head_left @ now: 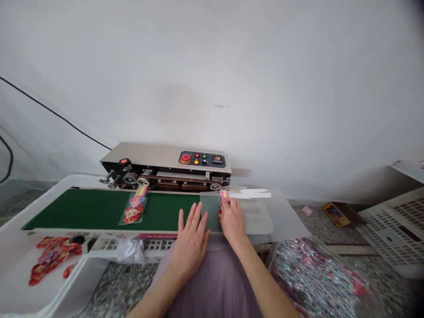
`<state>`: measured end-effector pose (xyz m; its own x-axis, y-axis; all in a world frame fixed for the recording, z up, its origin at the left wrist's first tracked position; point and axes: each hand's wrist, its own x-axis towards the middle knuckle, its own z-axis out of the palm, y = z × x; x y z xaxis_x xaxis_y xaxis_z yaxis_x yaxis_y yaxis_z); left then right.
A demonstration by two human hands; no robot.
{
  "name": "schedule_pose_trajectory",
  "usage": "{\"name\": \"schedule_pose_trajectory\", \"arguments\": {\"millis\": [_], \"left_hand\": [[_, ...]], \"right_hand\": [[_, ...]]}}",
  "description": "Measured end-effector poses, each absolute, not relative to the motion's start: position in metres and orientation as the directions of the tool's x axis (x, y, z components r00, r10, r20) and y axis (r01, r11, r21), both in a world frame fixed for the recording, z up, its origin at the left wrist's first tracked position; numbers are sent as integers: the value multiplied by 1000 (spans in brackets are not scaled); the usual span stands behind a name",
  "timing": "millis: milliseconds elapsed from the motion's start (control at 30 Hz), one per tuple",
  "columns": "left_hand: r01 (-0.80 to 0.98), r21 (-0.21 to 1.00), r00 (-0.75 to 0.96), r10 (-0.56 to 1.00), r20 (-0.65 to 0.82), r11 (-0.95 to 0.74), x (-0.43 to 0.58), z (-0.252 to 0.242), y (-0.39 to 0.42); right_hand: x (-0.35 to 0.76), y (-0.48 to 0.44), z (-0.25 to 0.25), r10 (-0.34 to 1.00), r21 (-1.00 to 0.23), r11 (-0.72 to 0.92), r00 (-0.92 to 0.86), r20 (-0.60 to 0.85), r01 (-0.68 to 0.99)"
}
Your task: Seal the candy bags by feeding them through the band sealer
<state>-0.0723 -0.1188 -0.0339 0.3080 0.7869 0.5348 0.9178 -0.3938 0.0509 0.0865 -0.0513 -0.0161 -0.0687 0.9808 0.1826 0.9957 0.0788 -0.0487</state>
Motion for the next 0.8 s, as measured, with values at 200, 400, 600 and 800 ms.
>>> {"name": "schedule_pose_trajectory", "arguments": {"millis": [200,400,600,800], "left_hand": [[899,112,292,771,567,-423,-73,-31,-119],[890,137,289,771,568,-434,-76,-30,-120],[891,133,301,784,544,-434,-76,-31,-118],[883,124,328,785,525,-452,-73,-31,-117]], "right_hand": [[79,-53,-17,976,-49,91,-80,204,995],[83,-61,-14,977,-32,67,-59,204,997],[100,-62,-18,964,-18,85,-77,255,996],[116,-50,-36,920,-51,315,-292,261,948]]}}
